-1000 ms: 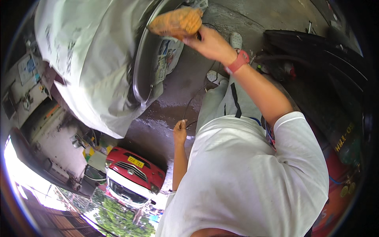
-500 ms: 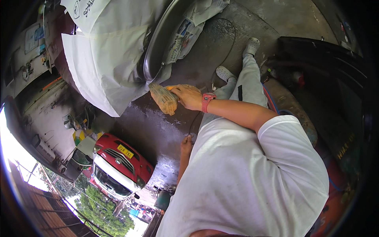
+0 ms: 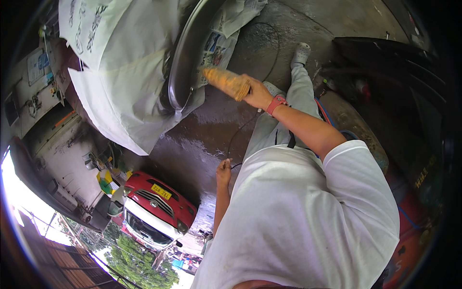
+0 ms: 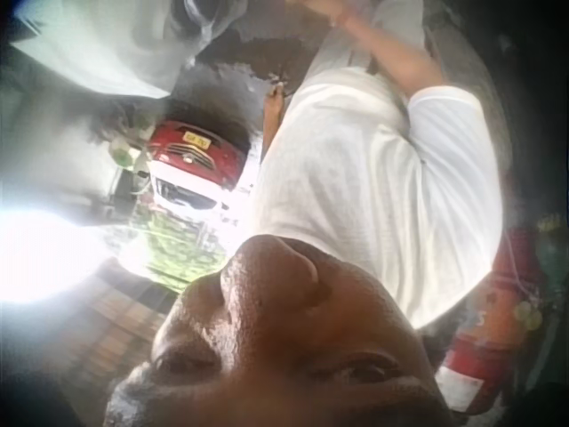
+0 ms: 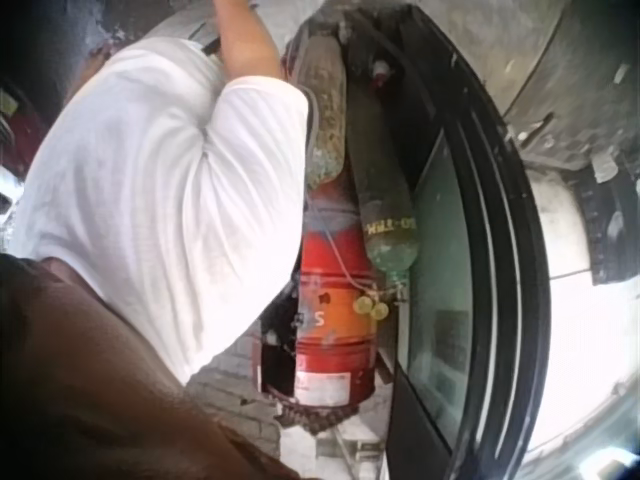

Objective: The person uses a spray gun to apply white paint to a car bumper that is masked with newspaper. The person then uses a heat gun to dry the painted surface.

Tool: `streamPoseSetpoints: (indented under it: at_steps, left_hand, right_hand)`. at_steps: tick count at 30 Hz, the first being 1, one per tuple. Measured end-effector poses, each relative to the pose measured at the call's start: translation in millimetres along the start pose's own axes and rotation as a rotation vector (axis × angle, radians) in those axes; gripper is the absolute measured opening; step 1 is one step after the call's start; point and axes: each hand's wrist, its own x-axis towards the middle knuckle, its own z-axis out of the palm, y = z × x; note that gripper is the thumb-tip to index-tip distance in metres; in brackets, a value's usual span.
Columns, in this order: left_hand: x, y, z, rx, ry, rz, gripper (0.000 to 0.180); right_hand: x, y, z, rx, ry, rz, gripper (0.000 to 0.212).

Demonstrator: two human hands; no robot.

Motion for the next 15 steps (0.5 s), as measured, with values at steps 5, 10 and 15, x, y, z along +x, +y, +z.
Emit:
streamPoseSetpoints:
  at_steps: [5,10,15]
  left_hand:
    - [6.9,24.7,0.7,-0.030,-0.005,0.030,0.038]
    - [7.7,80.1,10.3,-0.020,-0.012,0.026,0.037]
    - [0.9,147.1,27.6,-0.031,-0.043,0.052,0.037]
  right_hand:
    - [48.0,30.3,-60.3,0.068,0.228,0.172,0.055]
    - [113.3,54.8,-131.6,0.259,0.408,0.360,0.056]
    - [192.7,89.9,-202.3,0.389,0.519,0.537,0.047]
